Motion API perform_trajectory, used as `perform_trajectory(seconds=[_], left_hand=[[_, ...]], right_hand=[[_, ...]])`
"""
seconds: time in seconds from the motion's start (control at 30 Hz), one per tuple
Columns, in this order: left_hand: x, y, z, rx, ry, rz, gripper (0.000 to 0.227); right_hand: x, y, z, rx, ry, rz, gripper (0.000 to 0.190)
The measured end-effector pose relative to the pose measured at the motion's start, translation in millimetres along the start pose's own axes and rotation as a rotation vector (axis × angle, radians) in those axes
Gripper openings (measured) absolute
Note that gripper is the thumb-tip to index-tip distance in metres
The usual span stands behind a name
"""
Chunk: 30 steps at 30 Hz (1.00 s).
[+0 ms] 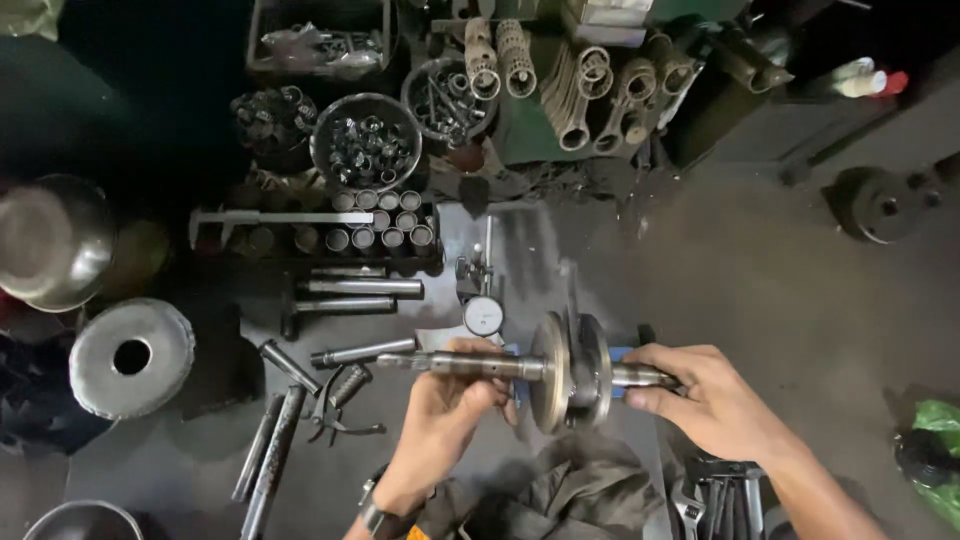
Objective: The person assembles a mechanical shaft by sliding a bearing and a washer onto it. They then place the shaft into a blue vise and use a dial indicator to measure the part while rotating it. The person repeatedly removes the shaft from the vise to adjust the components and reinserts it for further measurement.
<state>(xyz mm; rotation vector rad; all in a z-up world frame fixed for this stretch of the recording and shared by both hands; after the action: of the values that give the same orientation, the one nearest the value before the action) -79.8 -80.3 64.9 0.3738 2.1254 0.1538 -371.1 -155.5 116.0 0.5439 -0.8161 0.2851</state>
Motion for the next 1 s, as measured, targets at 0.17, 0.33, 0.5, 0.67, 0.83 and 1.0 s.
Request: perform_trajectory(seconds=[0.17, 0.33, 0.5, 0.67, 0.83, 1.0], left_hand=[[98.9, -7.7, 42.3, -0.110, 0.138, -0.014, 0.028], [167.3, -8.3, 75.5, -0.229, -0.047, 0.017, 0.023], [205.1, -18.3, 93.4, -0.297, -0.083, 0.082, 0.018], [218.3, -31.8, 104.3, -0.306, -0.057, 0.059, 0.019], [228.5, -32.1, 105.7, -0.286, 0.039, 0.048, 0.018], [221.1, -37.6, 74.9, -0.245, -0.083, 0.085, 0.067]], right_hand=[[-61.4, -21.5, -40.2, -0.006, -0.030, 0.211, 0.035], [-113.0, -33.2, -77.1, -0.015, 0.000, 0.151, 0.036], [-141.2, -43.9, -97.3, 0.020, -0.221, -0.030, 0.028], [-151.7, -56.6, -105.9, -0.004, -0.199, -0.021, 0.026], [-161.5, -62.6, -105.9, 0.021, -0.210, -0.051, 0.026], [-241.4, -56.5, -132.4, -0.078, -0.547, -0.431, 0.056]])
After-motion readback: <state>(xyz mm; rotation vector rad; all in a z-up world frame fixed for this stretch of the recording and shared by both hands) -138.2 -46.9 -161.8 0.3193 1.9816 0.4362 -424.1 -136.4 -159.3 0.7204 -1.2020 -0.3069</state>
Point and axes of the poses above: each hand's wrist, its own y-axis away from the middle knuckle, its own z-axis out of the back of the hand, x = y × z, the point moved 1 cm from there along -y, towards the middle knuckle, and after that the axes turned 7 degrees about z, right-handed, at the moved point
